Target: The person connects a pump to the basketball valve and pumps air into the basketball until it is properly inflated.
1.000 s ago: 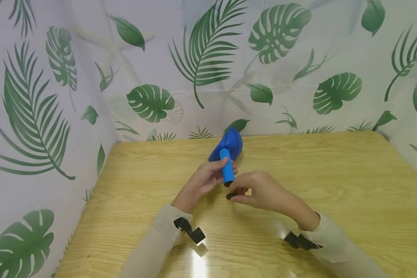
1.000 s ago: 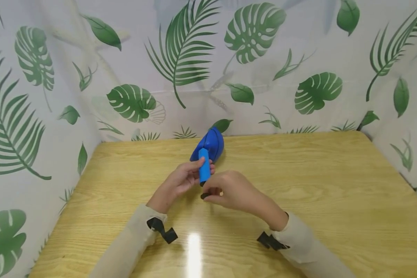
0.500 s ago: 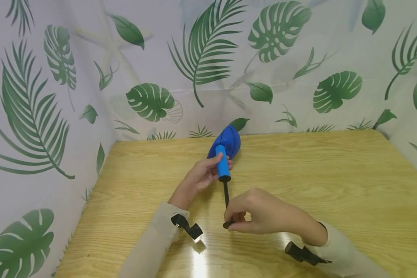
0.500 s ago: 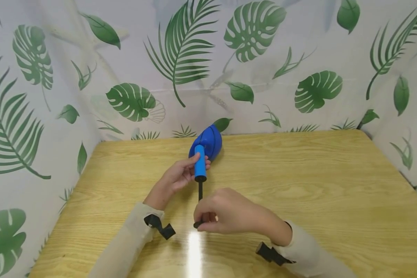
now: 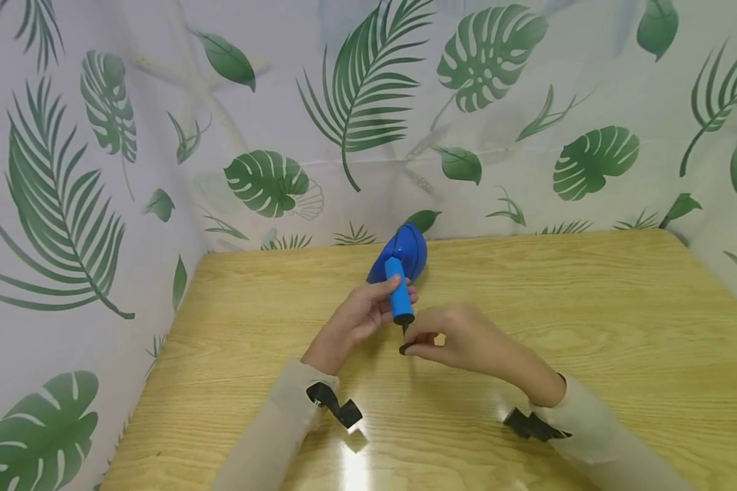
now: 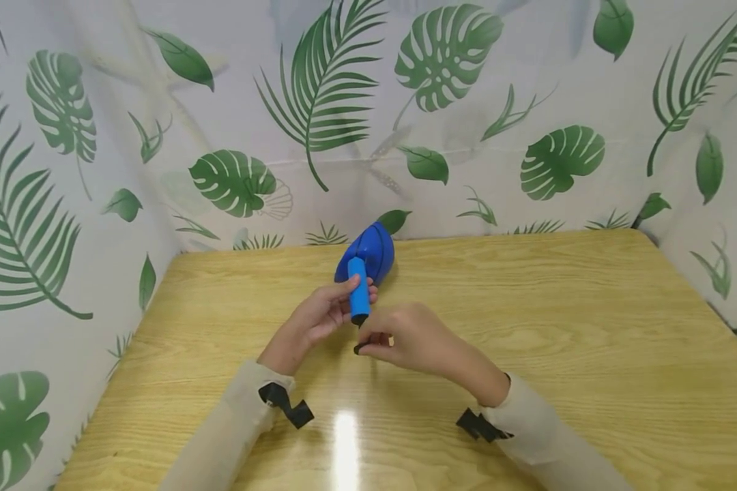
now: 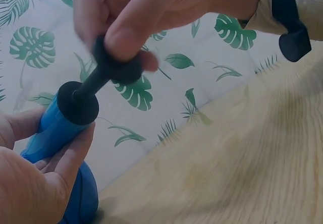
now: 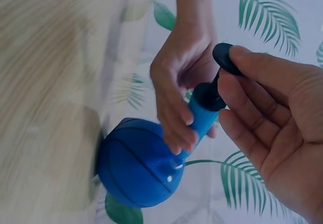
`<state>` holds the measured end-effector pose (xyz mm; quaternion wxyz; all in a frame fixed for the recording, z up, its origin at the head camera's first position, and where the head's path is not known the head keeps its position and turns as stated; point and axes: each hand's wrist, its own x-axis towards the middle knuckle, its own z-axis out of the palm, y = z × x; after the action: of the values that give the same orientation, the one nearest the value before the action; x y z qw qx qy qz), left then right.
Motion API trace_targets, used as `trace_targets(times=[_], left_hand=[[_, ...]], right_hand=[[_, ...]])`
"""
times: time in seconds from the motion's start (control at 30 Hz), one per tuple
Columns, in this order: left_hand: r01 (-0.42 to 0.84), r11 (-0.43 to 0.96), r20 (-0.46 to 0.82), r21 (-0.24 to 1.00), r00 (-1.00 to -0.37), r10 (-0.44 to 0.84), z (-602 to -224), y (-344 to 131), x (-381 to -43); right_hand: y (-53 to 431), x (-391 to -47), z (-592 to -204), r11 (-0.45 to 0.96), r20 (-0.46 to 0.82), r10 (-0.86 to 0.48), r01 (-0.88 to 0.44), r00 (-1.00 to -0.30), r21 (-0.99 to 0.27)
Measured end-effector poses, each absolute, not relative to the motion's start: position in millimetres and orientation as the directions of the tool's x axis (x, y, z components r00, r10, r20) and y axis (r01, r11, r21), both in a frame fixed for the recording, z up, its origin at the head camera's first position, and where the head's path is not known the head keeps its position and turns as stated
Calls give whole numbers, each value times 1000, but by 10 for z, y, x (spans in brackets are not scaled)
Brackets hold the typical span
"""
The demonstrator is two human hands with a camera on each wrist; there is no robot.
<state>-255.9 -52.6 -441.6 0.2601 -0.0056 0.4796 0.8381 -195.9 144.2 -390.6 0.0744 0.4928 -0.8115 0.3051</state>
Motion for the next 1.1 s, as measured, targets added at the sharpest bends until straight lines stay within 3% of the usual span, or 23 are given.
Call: trace_targets(times=[0.27, 0.67, 0.93, 1.1], left_hand=[[-438, -396, -252, 807, -862, 440, -4436, -512, -2519], [-437, -348, -243, 829, -843, 481, -4417, -498, -2544], [-362, -380, -231, 851, -908, 349, -4401, -560, -2580], [-310, -329, -210, 892, -928, 306, -4430, -630, -2616]], right_hand=[[1468, -2049, -3987, 358, 469, -716, -849, -516, -388], [1456, -1969, -3885, 421, 307, -743, -772, -594, -475], [1405, -1915, -3893, 315, 304, -792, -780, -530, -541], [1358, -1903, -3962, 321, 285, -798, -774, -532, -546]])
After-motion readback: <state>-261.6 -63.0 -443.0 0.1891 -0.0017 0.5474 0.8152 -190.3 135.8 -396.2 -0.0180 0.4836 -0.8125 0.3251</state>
